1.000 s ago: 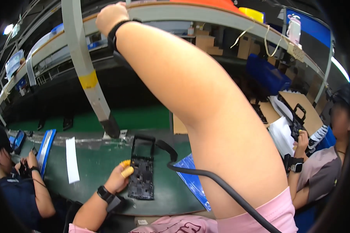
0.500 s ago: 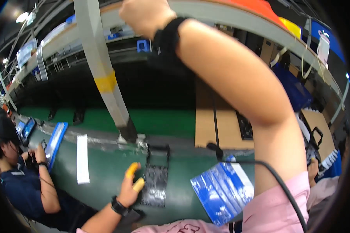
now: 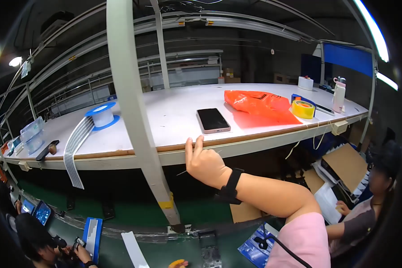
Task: The person is assembling an electronic component, including cutting labels, using tweezers to place components, and using a scanner.
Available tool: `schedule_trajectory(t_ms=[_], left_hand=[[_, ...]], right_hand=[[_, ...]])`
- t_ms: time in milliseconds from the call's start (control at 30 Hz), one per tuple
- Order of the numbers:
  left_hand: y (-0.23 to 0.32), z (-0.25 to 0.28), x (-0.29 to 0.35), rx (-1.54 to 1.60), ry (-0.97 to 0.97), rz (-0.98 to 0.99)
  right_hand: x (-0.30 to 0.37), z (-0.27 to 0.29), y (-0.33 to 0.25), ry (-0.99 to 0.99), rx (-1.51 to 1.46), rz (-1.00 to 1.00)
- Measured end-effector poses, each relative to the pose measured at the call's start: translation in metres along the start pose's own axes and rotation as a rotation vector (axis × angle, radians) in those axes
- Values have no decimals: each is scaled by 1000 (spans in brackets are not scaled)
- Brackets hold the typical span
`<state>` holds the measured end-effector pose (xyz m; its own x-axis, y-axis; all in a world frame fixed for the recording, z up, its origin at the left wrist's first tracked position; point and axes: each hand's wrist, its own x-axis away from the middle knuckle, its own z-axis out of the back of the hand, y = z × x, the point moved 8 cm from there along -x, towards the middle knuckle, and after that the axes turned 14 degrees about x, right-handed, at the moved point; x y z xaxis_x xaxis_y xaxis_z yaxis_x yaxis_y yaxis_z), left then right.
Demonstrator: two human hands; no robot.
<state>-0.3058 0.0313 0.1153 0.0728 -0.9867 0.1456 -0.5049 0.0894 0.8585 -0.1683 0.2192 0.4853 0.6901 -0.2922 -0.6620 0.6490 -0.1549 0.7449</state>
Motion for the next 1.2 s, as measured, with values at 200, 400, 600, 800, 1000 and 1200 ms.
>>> schedule_trajectory(t_ms=[200, 400, 600, 800, 1000, 1200], left_hand=[[110, 79, 46, -57, 239, -86], [189, 75, 5, -48, 211, -387], [278, 86, -2, -180, 263, -527], [358, 69, 6, -249, 170, -551], [475, 82, -2, -517, 310, -830], [503, 74, -26, -518, 349, -883]], right_hand=[[-3, 0, 18, -151, -191, 67], [-24, 29, 81, -311, -876, -161], [136, 32, -55, -1231, -1896, -584], [419, 11, -192, -1314, -902, -880], [370, 50, -188, -1564, -1005, -809], [372, 51, -180, -1471, -898, -528]])
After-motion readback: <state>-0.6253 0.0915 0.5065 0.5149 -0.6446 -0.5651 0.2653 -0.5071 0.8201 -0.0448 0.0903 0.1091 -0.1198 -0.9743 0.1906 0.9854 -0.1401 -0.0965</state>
